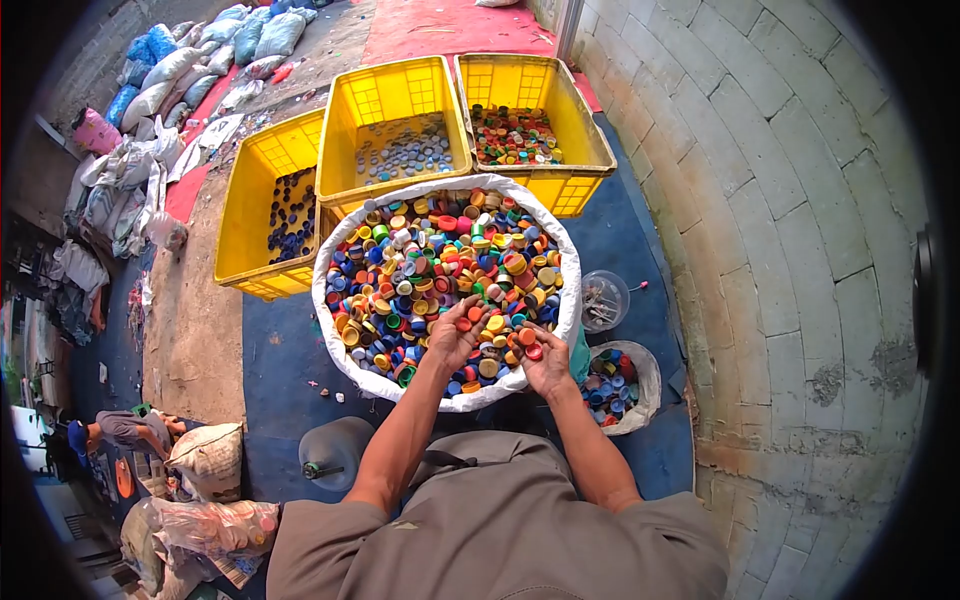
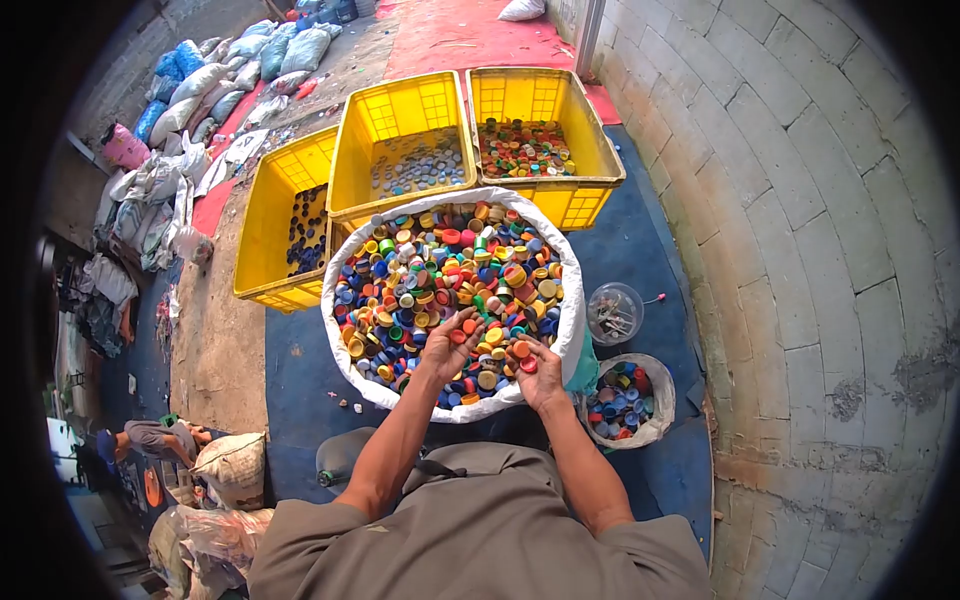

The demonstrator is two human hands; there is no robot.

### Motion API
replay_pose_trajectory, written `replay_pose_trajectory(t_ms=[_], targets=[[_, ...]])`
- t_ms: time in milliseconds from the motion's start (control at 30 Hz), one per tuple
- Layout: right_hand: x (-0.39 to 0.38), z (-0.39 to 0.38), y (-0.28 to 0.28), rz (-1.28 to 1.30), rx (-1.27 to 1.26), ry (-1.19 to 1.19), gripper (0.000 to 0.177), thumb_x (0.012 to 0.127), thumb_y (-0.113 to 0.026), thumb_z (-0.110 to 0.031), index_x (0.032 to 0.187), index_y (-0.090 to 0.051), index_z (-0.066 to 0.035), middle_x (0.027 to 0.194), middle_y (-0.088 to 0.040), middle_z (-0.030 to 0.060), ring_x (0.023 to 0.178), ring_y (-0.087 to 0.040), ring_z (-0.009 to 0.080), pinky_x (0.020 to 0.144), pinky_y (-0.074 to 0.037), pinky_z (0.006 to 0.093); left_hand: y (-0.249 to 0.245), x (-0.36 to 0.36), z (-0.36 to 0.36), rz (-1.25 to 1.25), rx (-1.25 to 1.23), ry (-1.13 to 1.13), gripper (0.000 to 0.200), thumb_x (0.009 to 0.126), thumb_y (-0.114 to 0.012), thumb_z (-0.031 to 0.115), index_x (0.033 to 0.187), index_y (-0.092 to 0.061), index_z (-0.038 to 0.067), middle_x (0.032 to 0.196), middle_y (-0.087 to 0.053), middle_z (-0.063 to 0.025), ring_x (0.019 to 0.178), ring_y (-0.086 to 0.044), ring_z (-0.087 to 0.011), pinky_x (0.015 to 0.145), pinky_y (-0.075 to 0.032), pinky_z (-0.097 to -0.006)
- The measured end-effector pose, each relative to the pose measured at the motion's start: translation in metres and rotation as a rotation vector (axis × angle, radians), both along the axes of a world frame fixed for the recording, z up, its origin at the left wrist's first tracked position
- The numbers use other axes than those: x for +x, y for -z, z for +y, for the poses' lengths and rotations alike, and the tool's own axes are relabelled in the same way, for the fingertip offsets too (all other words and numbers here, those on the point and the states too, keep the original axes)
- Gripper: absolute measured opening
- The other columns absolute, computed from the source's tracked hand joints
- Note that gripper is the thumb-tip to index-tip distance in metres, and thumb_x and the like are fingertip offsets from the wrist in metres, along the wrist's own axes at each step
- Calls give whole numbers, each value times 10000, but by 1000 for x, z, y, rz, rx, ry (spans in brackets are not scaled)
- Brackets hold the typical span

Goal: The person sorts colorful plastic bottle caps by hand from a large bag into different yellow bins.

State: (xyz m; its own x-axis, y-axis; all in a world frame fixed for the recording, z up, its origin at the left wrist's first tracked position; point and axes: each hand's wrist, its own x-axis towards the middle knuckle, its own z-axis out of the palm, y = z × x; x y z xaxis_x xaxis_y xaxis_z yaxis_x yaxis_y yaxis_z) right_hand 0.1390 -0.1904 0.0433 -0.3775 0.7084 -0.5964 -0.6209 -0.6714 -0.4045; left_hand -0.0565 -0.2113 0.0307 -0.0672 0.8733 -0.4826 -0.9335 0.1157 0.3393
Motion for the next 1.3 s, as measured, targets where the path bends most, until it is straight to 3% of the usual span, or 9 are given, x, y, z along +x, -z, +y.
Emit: replay_pose_trajectory(t_ms=[267,467,567,633,733,900,1100,1167,1300], targets=[[-1,-19,23,109,-70,57,517,668,-432,-71,1150,-489,104,1206,-529,204,1156,-478,317,1078,-326,442,16,21,-29,-128,-179,52,287,943,-490,151,1134,-526,-61,1104,-565,-172,1046,-564,-275,963,-471,-381],[-9,21,29,-30,-139,246,335,636,-428,-36,944,-499,74,1051,-540,194,1052,-511,308,1022,-382,424,17,21,27,-201,-330,16,403,936,-470,211,1224,-431,-69,1165,-505,-231,1100,-514,-329,973,-457,-404],[-26,114,-16,480,118,243,460,608,-430,-72,1016,-411,138,1190,-478,258,1255,-372,396,1134,-236,492,-27,3,122,-354,180,60,562,934,-457,276,1274,-279,-135,1200,-450,-258,1087,-492,-349,1031,-391,-421],[-36,150,-98,540,303,222,550,615,-422,-11,1104,-299,208,1454,-151,296,1406,-20,439,1175,-67,515,-81,-11,177,-265,326,-29,901,895,-511,406,1377,10,-149,1449,-106,-312,1361,-169,-384,1145,-153,-443],[-47,172,-148,447,365,333,868,629,-401,50,1393,2,133,1491,-14,312,1414,30,419,1167,-81,531,-143,-26,200,-183,522,-9,1140,843,-572,497,1370,258,-80,1481,236,-270,1407,191,-338,1159,23,-425],[-33,142,-104,251,381,250,906,644,-412,29,1416,57,100,1478,-42,331,1404,-60,440,1161,-143,525,-91,-53,171,-175,456,-28,1030,886,-542,478,1418,141,-80,1504,125,-280,1425,63,-364,1169,-42,-453],[0,51,-12,-199,261,69,500,716,-417,51,1214,-397,78,1150,-539,220,997,-587,281,886,-500,376,-36,-62,34,84,159,-81,420,955,-469,369,1171,-564,20,1128,-608,-105,1061,-574,-258,945,-464,-411],[7,21,15,-442,290,-3,300,728,-395,31,993,-534,46,818,-638,114,720,-618,172,702,-527,284,-13,-67,-5,148,46,-129,356,949,-494,347,1108,-593,44,1031,-629,-58,932,-585,-192,862,-480,-364],[5,-20,34,-622,320,-178,199,732,-413,26,890,-530,-10,724,-569,64,595,-540,131,609,-489,254,4,-64,-67,270,-188,-178,287,939,-521,316,1097,-599,90,953,-607,-11,786,-539,-132,728,-467,-298]])
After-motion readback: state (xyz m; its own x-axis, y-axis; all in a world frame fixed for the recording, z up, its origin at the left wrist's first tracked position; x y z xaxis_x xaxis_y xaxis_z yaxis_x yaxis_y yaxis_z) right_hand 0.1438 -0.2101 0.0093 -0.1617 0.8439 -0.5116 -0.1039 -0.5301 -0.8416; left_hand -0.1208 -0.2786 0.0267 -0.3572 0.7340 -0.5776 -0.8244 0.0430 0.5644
